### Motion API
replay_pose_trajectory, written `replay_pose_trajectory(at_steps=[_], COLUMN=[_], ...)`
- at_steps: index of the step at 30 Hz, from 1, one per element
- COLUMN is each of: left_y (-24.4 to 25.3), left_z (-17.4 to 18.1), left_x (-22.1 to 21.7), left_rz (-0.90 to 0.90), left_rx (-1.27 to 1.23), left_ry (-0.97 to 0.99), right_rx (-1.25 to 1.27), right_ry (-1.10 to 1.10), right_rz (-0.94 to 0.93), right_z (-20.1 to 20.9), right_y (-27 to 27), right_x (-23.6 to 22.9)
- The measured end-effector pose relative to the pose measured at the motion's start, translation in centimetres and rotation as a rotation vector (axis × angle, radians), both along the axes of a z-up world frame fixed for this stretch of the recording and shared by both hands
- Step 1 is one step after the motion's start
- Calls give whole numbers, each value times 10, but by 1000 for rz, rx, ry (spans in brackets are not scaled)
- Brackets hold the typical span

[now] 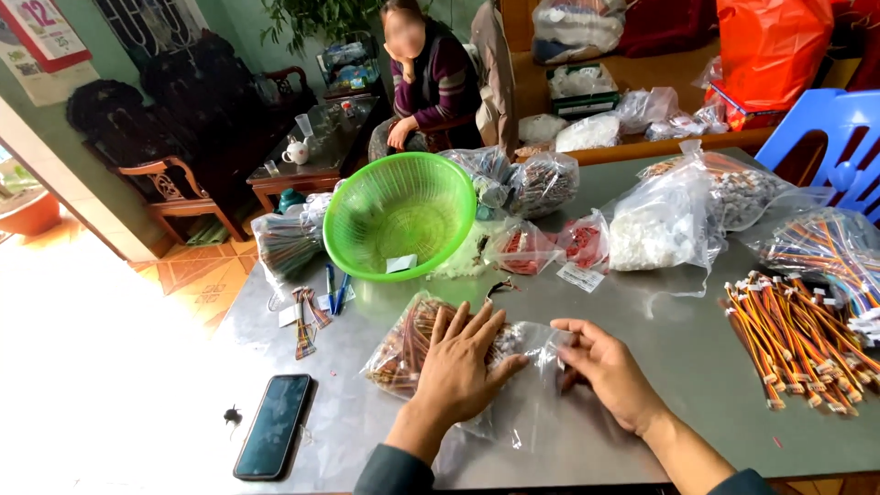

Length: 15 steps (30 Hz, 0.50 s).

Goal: Sort and bag electronic wire bundles and components into plastic bags

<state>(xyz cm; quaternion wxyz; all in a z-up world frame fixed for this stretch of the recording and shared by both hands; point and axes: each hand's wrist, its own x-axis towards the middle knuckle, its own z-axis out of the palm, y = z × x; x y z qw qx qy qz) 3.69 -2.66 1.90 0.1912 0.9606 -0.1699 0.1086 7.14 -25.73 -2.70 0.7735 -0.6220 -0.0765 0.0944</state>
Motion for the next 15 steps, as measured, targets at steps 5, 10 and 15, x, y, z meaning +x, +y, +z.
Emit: replay_pose_trajectory(at_steps=[5, 10, 15], left_y=[-3, -23, 13], left_z=[-2, 12, 29], left_x=[6, 2, 3], left_rz=[27, 116, 272], left_rx=[78, 80, -238], left_ry=[-113, -172, -105], right_rx=[-139, -268, -83], right_ry=[0, -115, -11], right_rz=[-93, -273, -339], right_z=[-1, 4, 2], right_y=[9, 5, -1], right_x=[-3, -7, -1])
